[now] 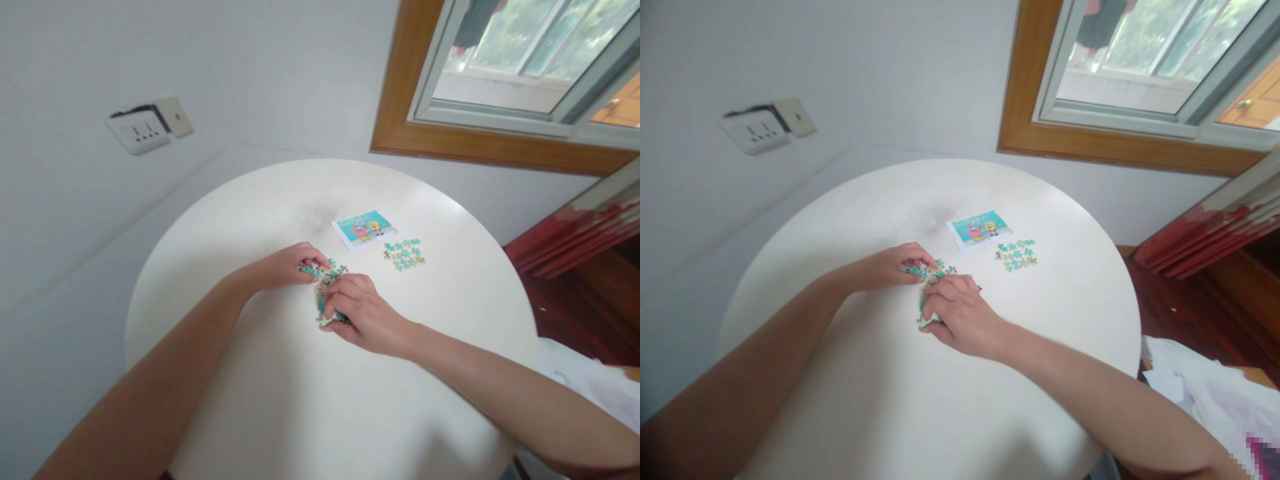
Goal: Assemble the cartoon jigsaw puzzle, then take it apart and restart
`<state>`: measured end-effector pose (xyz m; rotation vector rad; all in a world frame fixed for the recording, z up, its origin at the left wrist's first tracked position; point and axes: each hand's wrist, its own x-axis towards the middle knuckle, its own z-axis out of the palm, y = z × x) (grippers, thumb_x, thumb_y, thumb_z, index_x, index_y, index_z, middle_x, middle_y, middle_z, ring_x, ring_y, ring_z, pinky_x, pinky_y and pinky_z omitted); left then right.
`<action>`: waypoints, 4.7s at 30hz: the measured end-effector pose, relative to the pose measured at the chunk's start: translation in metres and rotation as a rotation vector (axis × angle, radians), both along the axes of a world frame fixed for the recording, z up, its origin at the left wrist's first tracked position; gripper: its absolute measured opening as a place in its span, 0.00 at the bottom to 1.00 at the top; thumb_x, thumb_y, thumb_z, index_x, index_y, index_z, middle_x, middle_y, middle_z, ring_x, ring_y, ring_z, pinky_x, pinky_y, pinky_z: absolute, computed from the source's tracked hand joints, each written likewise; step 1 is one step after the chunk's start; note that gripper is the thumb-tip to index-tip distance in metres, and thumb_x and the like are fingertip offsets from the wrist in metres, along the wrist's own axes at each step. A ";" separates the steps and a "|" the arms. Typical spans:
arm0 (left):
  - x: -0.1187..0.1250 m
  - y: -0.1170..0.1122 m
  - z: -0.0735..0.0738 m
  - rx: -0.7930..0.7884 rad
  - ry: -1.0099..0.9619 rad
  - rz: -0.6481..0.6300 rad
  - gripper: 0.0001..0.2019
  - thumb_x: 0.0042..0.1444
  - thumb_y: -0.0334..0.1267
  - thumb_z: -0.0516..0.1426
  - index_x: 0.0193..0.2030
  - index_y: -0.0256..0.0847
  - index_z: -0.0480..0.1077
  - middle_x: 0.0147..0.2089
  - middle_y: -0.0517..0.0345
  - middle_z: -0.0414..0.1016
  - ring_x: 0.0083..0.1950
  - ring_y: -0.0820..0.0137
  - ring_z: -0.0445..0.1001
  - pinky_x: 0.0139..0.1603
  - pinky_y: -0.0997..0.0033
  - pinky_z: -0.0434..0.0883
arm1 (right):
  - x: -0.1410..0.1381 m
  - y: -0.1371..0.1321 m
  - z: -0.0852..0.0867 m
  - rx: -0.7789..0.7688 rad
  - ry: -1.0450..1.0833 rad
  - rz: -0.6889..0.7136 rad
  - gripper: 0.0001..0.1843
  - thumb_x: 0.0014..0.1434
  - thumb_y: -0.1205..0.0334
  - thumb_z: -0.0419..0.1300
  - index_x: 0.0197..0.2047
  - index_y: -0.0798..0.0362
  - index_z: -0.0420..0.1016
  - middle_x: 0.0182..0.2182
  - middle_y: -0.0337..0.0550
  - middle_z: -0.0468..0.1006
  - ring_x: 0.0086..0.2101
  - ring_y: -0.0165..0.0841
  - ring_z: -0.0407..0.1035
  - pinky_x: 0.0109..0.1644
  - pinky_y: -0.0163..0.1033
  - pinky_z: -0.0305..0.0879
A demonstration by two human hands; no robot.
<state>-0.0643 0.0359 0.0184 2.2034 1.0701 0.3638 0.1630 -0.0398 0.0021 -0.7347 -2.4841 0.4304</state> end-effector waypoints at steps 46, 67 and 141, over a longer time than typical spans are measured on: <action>-0.001 0.000 -0.002 0.019 0.001 -0.015 0.20 0.52 0.46 0.57 0.50 0.39 0.74 0.47 0.51 0.72 0.47 0.64 0.71 0.46 0.71 0.68 | 0.017 0.017 0.009 0.091 -0.030 -0.089 0.12 0.64 0.59 0.57 0.47 0.46 0.79 0.45 0.44 0.77 0.48 0.38 0.65 0.52 0.46 0.57; -0.001 0.002 -0.002 0.033 0.019 -0.011 0.19 0.52 0.44 0.57 0.48 0.40 0.75 0.46 0.54 0.73 0.43 0.67 0.71 0.44 0.72 0.69 | -0.020 -0.007 -0.001 0.003 -0.066 -0.279 0.15 0.60 0.50 0.61 0.45 0.51 0.72 0.48 0.48 0.71 0.50 0.44 0.59 0.53 0.49 0.56; 0.000 -0.003 0.001 0.010 -0.027 -0.008 0.19 0.53 0.46 0.57 0.48 0.39 0.74 0.47 0.52 0.73 0.46 0.64 0.72 0.48 0.68 0.69 | 0.028 0.016 0.018 -0.143 -0.148 0.090 0.08 0.58 0.55 0.64 0.39 0.49 0.77 0.39 0.43 0.75 0.43 0.36 0.65 0.49 0.42 0.56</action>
